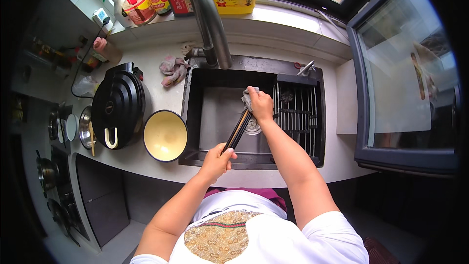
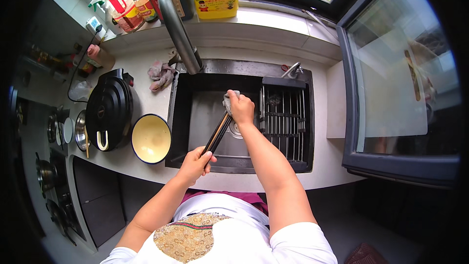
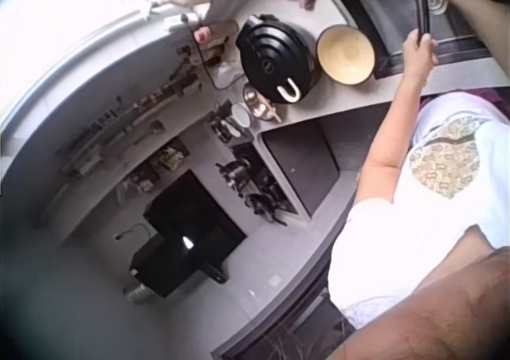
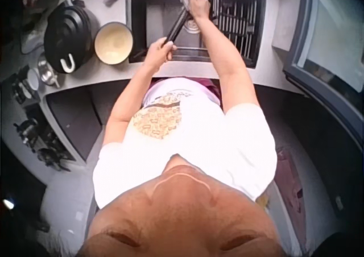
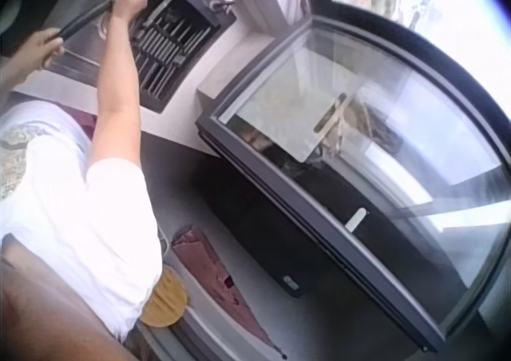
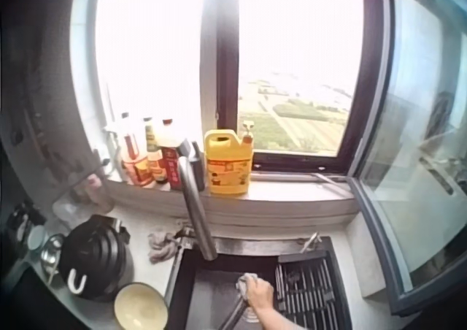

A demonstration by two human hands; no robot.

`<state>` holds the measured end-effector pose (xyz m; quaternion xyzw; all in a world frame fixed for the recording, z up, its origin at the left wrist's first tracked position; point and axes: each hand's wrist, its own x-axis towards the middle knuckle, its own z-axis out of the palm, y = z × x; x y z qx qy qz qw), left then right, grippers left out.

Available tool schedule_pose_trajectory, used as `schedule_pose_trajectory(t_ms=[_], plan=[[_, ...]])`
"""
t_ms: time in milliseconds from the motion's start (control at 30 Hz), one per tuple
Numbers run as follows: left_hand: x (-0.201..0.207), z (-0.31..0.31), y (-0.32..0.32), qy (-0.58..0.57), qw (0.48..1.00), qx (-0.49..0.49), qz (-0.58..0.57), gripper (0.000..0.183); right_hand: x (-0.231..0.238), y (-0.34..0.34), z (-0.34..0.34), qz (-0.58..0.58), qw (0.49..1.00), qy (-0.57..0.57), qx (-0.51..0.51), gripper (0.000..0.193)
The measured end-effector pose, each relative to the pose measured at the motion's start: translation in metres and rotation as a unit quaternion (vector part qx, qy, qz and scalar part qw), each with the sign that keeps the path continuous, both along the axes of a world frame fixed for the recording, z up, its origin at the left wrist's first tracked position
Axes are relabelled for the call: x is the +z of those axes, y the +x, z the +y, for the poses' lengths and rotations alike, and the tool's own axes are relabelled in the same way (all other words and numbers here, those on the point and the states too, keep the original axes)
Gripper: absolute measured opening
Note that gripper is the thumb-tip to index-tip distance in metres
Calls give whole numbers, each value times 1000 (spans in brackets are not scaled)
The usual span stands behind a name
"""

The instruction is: The person organizes condiment bottles on a kitchen counter and then washes a bowl and chopsticks in a sink using a sponge and running water.

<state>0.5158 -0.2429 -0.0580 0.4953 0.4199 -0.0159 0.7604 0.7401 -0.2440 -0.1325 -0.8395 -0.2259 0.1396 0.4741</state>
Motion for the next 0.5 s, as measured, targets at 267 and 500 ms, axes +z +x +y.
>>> schedule_pose_trajectory(t_ms=[267, 500], plan=[[14, 23, -9, -98, 995, 22, -5, 24, -2, 28, -14, 162, 964, 142, 154, 44], [-3, 27, 20, -61, 993, 97, -19, 29, 45, -49, -33, 584, 752, 286, 108, 26]])
